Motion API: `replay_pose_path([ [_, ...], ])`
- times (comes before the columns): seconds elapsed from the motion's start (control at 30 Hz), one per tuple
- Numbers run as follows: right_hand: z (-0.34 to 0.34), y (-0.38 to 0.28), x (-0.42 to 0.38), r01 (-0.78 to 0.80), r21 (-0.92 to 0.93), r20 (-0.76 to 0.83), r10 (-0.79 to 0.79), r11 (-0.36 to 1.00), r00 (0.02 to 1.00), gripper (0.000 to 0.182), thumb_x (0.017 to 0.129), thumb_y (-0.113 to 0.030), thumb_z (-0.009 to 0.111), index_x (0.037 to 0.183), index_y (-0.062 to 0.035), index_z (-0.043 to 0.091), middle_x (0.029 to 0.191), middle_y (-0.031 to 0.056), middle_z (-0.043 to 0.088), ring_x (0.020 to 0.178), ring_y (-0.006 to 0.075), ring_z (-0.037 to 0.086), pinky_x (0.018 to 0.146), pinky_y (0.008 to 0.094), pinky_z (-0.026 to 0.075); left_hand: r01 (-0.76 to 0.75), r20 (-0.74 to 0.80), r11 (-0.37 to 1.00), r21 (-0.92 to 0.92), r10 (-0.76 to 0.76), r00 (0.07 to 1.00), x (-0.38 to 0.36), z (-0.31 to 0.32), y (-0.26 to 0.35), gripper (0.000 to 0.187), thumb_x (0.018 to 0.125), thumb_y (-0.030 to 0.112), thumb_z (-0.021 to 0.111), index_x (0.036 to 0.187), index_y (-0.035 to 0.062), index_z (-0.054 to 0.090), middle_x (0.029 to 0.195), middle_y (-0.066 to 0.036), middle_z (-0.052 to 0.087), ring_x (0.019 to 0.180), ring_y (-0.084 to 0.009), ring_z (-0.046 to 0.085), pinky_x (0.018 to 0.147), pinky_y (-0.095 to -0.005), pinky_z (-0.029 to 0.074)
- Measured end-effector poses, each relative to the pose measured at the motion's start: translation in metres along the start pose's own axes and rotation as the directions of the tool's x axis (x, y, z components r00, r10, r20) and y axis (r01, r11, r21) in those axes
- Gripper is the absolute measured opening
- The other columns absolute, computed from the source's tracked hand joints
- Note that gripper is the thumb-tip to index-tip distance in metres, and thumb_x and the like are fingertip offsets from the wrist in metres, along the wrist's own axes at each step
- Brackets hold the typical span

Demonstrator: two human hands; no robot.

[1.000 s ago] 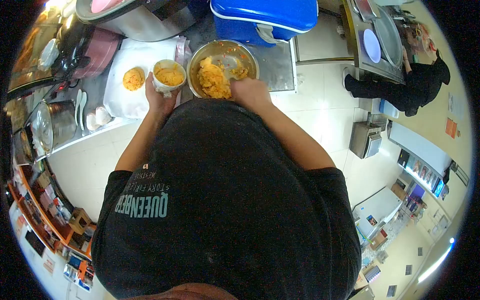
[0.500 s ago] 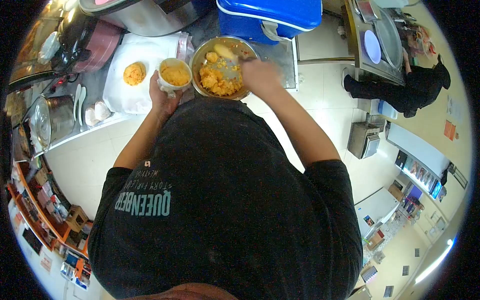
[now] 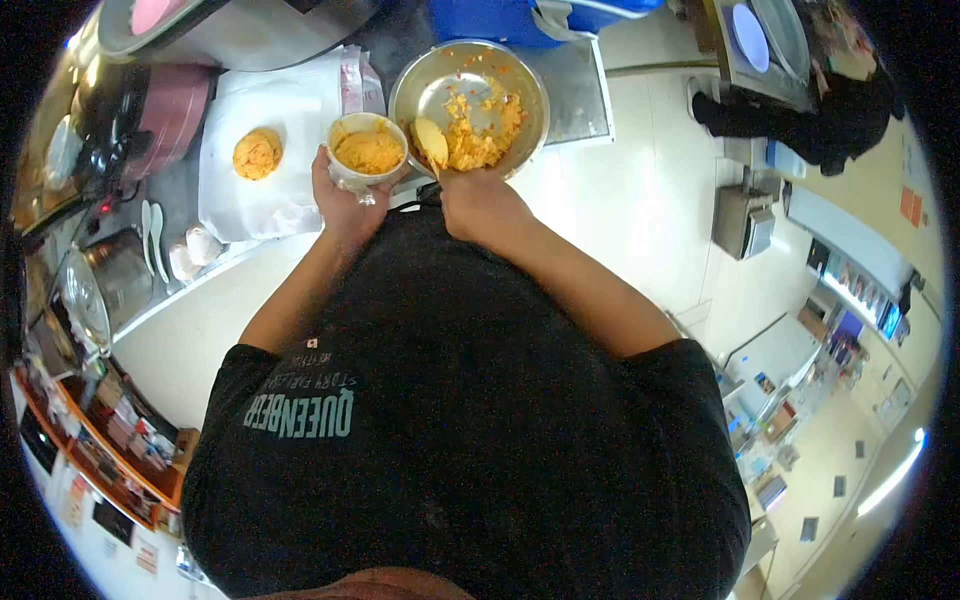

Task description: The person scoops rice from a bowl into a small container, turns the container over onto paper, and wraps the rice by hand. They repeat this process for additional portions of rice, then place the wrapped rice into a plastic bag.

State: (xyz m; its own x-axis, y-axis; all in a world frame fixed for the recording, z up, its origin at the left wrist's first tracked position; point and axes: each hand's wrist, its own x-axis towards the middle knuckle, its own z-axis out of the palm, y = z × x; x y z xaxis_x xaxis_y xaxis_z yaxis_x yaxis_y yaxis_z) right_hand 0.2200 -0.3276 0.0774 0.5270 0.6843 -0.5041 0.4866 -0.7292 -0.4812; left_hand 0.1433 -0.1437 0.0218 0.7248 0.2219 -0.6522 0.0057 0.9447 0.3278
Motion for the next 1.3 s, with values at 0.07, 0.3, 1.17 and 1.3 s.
replay_pose_path([
  [0.07,-0.005,-0.01,-0.001,0.005,0.131,-0.053,0.002,0.991,0.999,0.026,0.093,-0.02,0.055,0.098,0.0033,0.067,0.083,0.0284,0.068,0.08,0.0466,0.069,0.073,0.0536,0.055,0.015,0.057,1.0,0.008,-0.015,0.998,0.01,-0.007,0.0,0.064,0.103,0.055,0.03,0.145,0.0081,0.044,0.145,-0.016,0.05,0.135,-0.0377,0.049,0.11,-0.0627,0.041],
  [0.3,-0.054,0.028,-0.022,-0.363,0.767,0.264,0.255,0.529,0.93,0.031,0.104,-0.019,0.055,0.127,-0.003,0.067,0.067,-0.0071,0.044,0.053,0.0033,0.036,0.047,0.0201,0.028,0.044,0.124,0.999,-0.021,-0.041,0.991,0.012,0.01,0.012,0.062,0.103,0.053,0.033,0.145,0.0076,0.045,0.146,-0.016,0.05,0.134,-0.0378,0.049,0.11,-0.0609,0.04],
  [1.17,-0.136,0.025,-0.073,0.093,-0.111,-0.517,-0.138,0.989,0.845,0.031,0.095,-0.012,0.059,0.122,0.0003,0.067,0.082,0.0158,0.07,0.073,0.0285,0.071,0.067,0.0393,0.056,0.079,0.194,0.997,0.012,-0.08,0.978,0.032,0.124,-0.019,0.06,0.1,0.055,0.04,0.141,0.0122,0.052,0.145,-0.011,0.053,0.137,-0.0315,0.048,0.115,-0.0504,0.038],
  [1.3,-0.157,0.055,-0.073,0.323,0.576,-0.534,0.047,0.751,0.844,0.027,0.099,-0.025,0.063,0.106,-0.0026,0.076,0.073,0.0128,0.068,0.067,0.0167,0.065,0.063,0.0352,0.051,0.1,0.344,0.995,-0.024,-0.086,0.935,0.025,0.122,-0.013,0.063,0.099,0.055,0.041,0.14,0.0089,0.053,0.142,-0.013,0.056,0.135,-0.0336,0.051,0.116,-0.05,0.036],
])
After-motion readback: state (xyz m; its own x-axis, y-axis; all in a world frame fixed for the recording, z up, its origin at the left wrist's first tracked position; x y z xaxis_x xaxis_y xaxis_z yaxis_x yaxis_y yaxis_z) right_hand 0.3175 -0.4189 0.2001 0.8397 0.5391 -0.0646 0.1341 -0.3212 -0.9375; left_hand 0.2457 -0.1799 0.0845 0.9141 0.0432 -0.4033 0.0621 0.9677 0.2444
